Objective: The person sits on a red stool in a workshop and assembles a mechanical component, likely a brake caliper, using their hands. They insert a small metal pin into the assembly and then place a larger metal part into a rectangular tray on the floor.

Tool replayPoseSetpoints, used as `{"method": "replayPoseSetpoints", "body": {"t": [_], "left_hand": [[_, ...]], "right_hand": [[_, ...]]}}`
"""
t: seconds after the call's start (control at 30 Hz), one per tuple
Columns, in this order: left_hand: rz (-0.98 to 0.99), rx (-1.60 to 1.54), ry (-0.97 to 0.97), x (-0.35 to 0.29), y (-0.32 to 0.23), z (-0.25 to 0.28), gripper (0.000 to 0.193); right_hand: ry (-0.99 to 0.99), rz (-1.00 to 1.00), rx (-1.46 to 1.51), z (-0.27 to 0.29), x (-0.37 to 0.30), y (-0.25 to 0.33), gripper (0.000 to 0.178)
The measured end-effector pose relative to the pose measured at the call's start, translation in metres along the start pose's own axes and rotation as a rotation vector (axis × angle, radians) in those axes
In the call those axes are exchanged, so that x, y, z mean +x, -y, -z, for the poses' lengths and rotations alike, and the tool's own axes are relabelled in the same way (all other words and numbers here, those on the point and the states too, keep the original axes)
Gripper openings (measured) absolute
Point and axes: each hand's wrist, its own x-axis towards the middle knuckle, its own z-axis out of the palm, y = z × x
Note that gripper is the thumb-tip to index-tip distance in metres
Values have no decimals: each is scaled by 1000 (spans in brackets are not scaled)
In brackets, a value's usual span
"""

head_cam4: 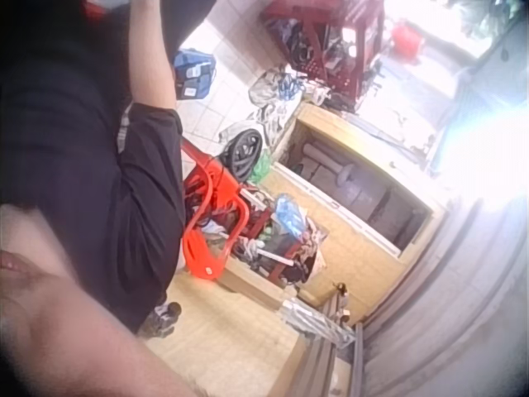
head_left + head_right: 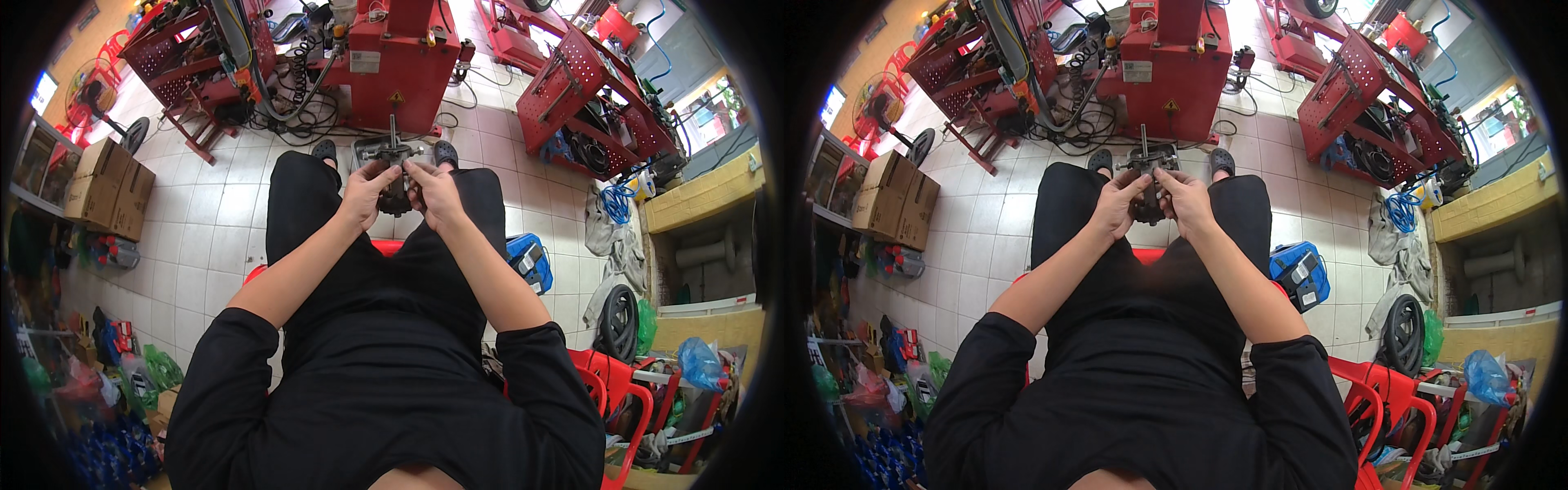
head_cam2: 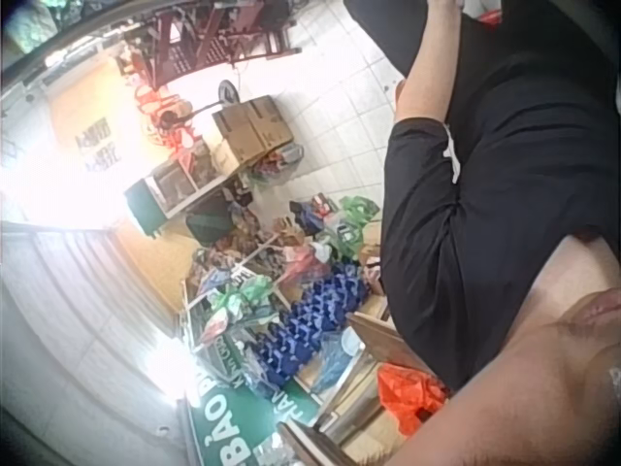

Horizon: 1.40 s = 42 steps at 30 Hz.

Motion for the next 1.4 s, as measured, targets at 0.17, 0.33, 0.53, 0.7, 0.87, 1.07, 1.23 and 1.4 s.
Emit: {"method": "replayPoseSetpoints", "body": {"t": [0.17, 0.33, 0.53, 0.7, 0.87, 1.07, 1.23, 1.4], "left_hand": [[21, -12, -9, 1, 1, 2, 17], [27, 22, -10, -1, -2, -2, 17], [40, 21, -14, -2, -5, -5, 17], [20, 74, -15, 0, -7, -4, 19], [14, 54, -26, -3, -10, -8, 21], [-10, 61, -24, -3, -8, -7, 19], [-31, 154, 15, 3, 3, 3, 24], [-53, 193, -16, 4, 1, 2, 23]], "right_hand": [[11, -5, 21, 3, 1, -1, 15], [16, -20, 11, 7, -1, 5, 13], [45, -25, 1, 8, -1, 9, 13], [26, -13, -46, 5, -4, 10, 16], [37, 35, -133, 2, -5, 6, 24], [58, 35, -130, 3, -2, 3, 26], [40, 61, -128, 3, -2, -3, 27], [75, 71, -161, 3, -3, 1, 20]]}}
